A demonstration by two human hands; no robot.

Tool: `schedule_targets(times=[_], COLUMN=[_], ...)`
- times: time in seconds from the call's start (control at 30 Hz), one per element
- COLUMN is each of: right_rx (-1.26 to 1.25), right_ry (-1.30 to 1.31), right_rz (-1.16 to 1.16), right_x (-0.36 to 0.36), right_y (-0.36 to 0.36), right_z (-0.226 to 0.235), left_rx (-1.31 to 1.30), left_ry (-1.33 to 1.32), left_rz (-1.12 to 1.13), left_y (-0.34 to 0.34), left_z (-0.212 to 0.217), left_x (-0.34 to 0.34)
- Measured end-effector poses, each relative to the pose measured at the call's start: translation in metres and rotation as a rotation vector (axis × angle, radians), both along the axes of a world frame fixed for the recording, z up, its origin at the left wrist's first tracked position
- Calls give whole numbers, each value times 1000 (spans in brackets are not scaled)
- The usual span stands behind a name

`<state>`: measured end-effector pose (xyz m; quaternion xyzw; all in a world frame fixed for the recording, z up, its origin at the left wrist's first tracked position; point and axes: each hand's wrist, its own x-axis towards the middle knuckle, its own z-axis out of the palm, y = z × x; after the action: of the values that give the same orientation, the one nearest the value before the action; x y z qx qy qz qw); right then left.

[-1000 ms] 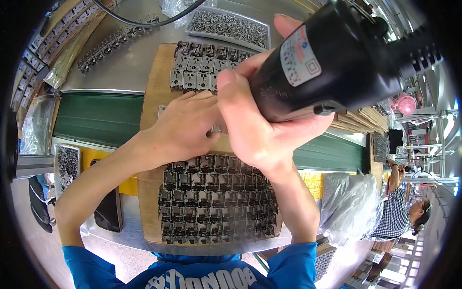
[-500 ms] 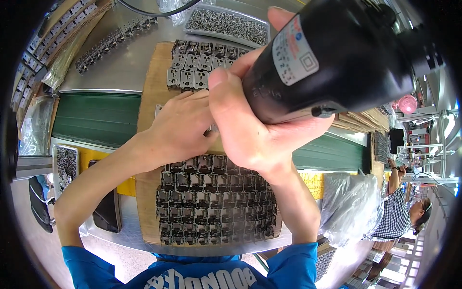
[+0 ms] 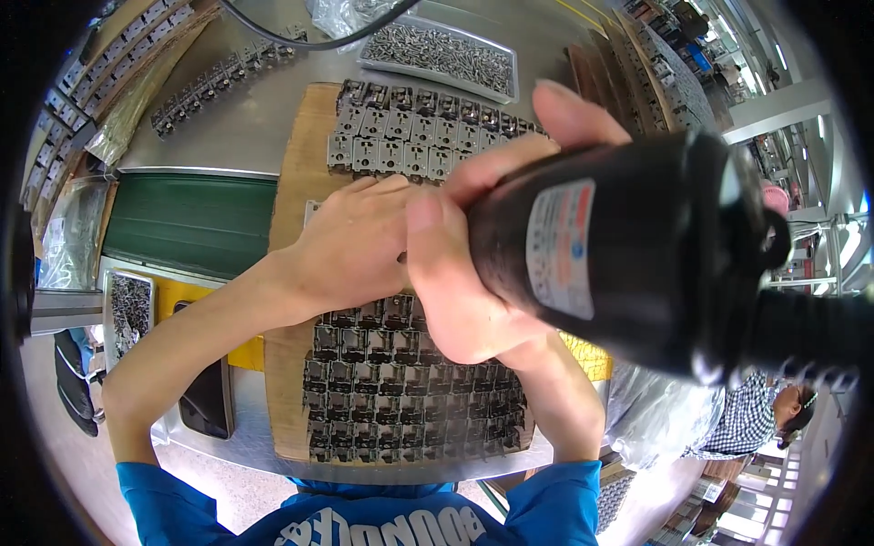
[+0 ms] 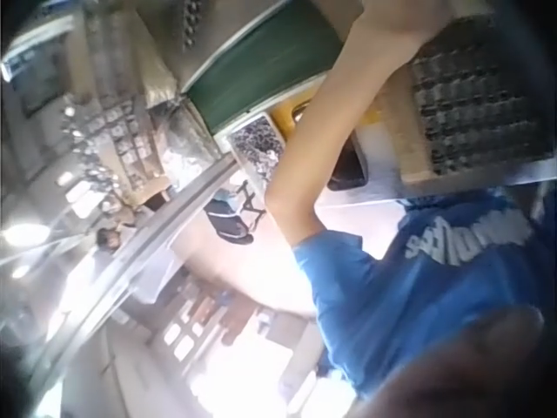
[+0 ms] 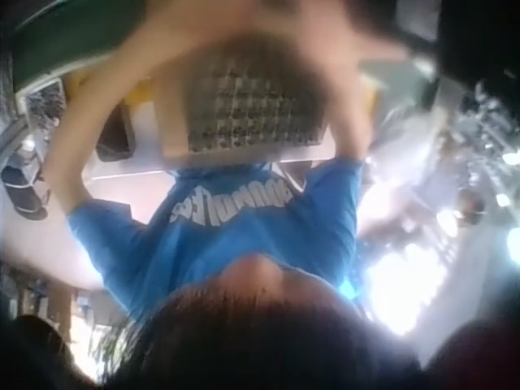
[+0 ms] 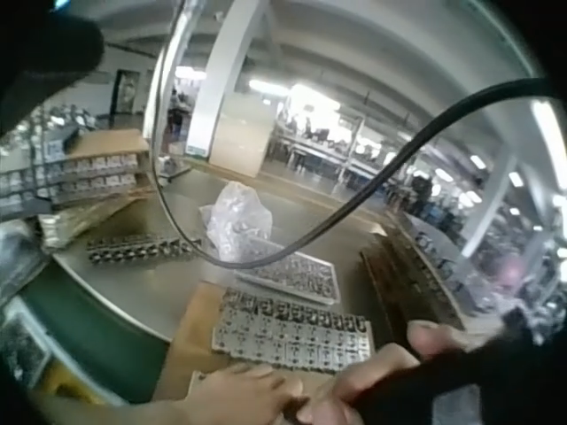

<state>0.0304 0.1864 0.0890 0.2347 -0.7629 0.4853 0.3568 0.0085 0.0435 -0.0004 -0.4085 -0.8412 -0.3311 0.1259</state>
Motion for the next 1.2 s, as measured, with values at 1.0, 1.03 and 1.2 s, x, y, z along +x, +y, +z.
schedule_targets(times=[1.0,1.03,1.2], right_rx=[-107,-29,-142], right_ry=[-92,-105,-110], right_rz=[109,93,80], right_x=[0,-1,1], right_y=[-22,-19,-23], right_z=[4,5,7], left_rx=[-55,-41,-30], left_ry=[-84,-103,-39], left_rz=[48,44,59], left_y=[-22,-22,-20], left_z=[8,7,6], left_x=[4,4,3])
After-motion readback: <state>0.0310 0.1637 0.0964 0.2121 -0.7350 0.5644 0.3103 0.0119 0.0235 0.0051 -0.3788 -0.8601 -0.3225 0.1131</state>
